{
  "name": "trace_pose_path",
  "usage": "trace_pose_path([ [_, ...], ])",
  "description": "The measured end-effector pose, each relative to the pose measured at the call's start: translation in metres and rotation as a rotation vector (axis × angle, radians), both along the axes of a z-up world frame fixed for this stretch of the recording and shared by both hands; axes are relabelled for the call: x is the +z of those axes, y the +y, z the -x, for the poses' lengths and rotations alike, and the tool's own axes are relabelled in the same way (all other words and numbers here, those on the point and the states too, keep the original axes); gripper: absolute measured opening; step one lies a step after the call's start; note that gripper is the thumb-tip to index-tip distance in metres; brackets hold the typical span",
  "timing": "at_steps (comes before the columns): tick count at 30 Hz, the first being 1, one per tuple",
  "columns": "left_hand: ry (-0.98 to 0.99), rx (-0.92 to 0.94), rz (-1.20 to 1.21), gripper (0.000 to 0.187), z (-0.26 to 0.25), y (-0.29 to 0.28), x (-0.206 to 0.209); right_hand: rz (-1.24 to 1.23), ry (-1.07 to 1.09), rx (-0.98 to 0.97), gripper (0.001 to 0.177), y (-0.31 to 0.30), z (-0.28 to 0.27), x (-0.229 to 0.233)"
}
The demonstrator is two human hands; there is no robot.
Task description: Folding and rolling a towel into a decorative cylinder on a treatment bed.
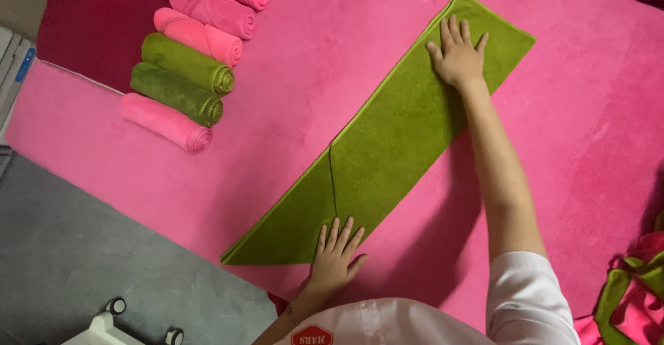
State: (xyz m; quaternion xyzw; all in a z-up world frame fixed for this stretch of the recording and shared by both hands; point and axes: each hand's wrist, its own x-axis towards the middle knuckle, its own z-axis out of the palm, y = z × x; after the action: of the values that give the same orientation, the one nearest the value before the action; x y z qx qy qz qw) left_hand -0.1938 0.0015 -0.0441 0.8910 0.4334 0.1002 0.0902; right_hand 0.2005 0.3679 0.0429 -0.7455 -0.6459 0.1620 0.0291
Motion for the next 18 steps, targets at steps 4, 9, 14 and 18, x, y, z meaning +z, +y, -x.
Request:
trace_pose_path([
  [4,0.015,-0.003,0.025,0.069,0.000,0.001,-0.001,0.028,0.001,-0.089,0.079,0.020,0.008,0.001],
  [9,0.038,-0.006,0.009,0.073,0.001,0.001,-0.006,-0.001,-0.024,-0.135,0.083,-0.029,0.055,0.030],
  [14,-0.184,0.019,-0.010,0.069,-0.002,0.001,-0.008,-0.277,-0.027,0.273,0.084,-0.111,0.105,-0.027],
  [18,-0.191,0.017,0.004,0.074,0.000,-0.001,-0.009,-0.182,-0.095,0.459,0.094,-0.181,0.161,-0.033],
])
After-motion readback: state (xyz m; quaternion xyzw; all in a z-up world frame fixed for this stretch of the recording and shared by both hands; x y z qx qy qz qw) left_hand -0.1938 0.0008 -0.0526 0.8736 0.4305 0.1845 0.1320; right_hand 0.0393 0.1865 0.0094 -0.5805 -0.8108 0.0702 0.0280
